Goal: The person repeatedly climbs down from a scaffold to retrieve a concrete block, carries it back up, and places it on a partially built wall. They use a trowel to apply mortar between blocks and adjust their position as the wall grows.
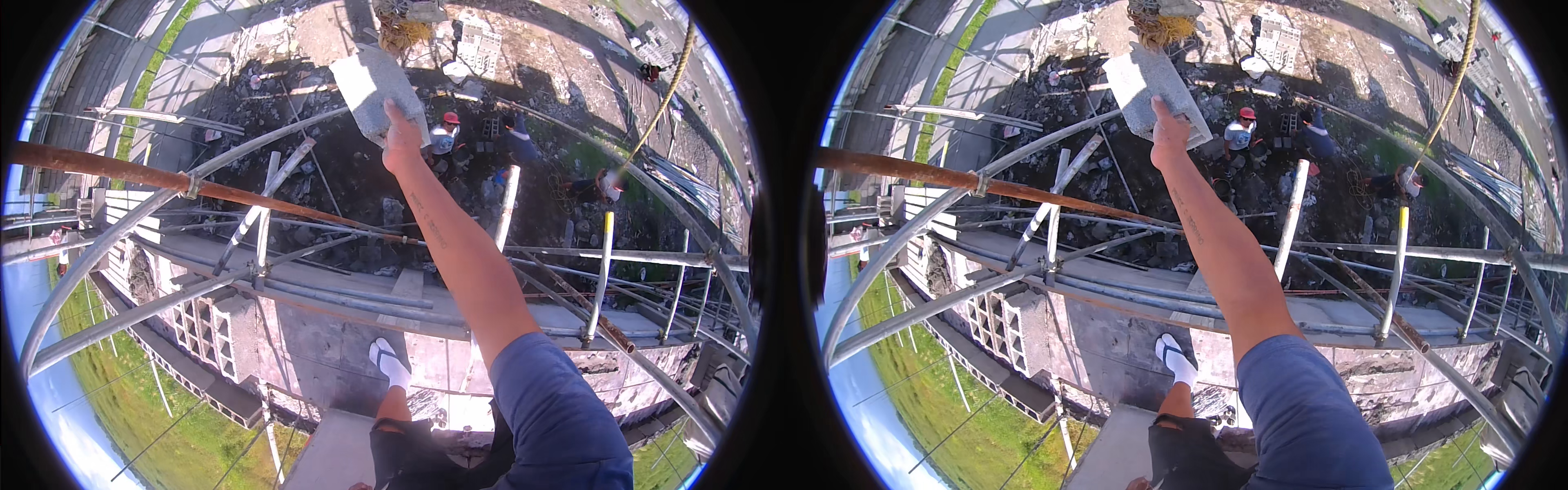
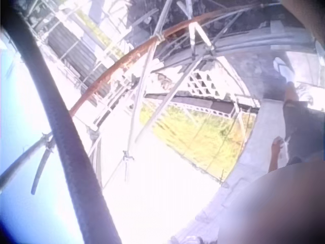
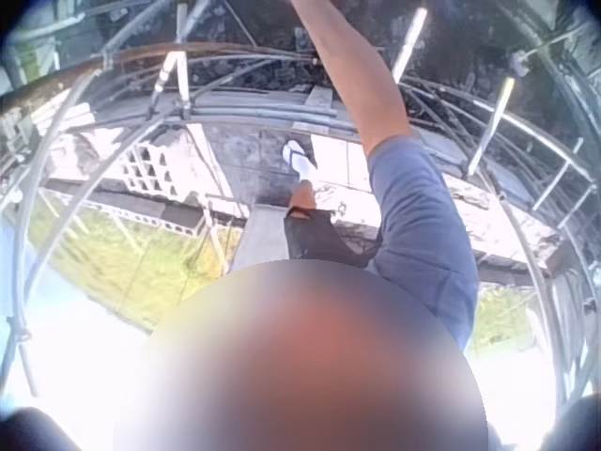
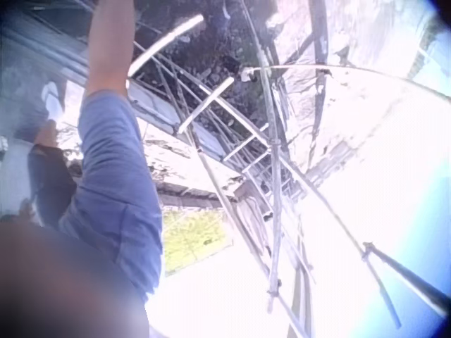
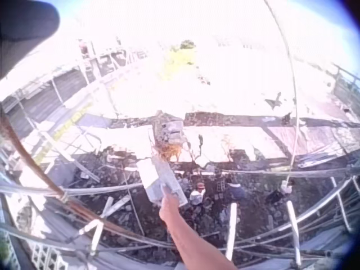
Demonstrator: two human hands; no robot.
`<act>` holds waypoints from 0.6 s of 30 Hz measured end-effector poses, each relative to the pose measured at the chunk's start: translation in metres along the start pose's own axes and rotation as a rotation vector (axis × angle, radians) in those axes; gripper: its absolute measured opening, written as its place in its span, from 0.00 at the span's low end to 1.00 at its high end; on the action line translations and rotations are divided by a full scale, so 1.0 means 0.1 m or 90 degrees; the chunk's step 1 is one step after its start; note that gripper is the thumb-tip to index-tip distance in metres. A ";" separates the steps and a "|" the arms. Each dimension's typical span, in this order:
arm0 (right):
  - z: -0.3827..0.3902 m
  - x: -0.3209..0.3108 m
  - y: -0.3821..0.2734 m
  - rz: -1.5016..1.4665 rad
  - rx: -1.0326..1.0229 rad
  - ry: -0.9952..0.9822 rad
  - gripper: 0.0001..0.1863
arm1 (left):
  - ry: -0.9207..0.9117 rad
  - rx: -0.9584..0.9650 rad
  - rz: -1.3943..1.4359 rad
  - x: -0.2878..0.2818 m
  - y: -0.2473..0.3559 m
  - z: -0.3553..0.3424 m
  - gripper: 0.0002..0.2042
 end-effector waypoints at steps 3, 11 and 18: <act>0.07 0.14 0.08 0.019 0.085 0.132 0.23 | 0.029 0.069 0.027 0.04 0.31 0.02 0.15; 0.87 -0.39 -0.97 0.092 0.208 -0.020 0.18 | -0.025 0.540 0.086 0.63 3.34 0.65 0.24; 2.09 -1.26 -2.25 0.404 0.301 0.023 0.18 | 0.000 0.912 -0.055 2.13 5.61 2.33 0.48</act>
Point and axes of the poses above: each hand's wrist, its own z-axis away from the middle knuckle, its own x-axis out of the palm, y = z × x, the point moved 6 cm from there along -z, towards the middle knuckle, and after that the axes turned 7 degrees about -x, right-handed, at the moved point
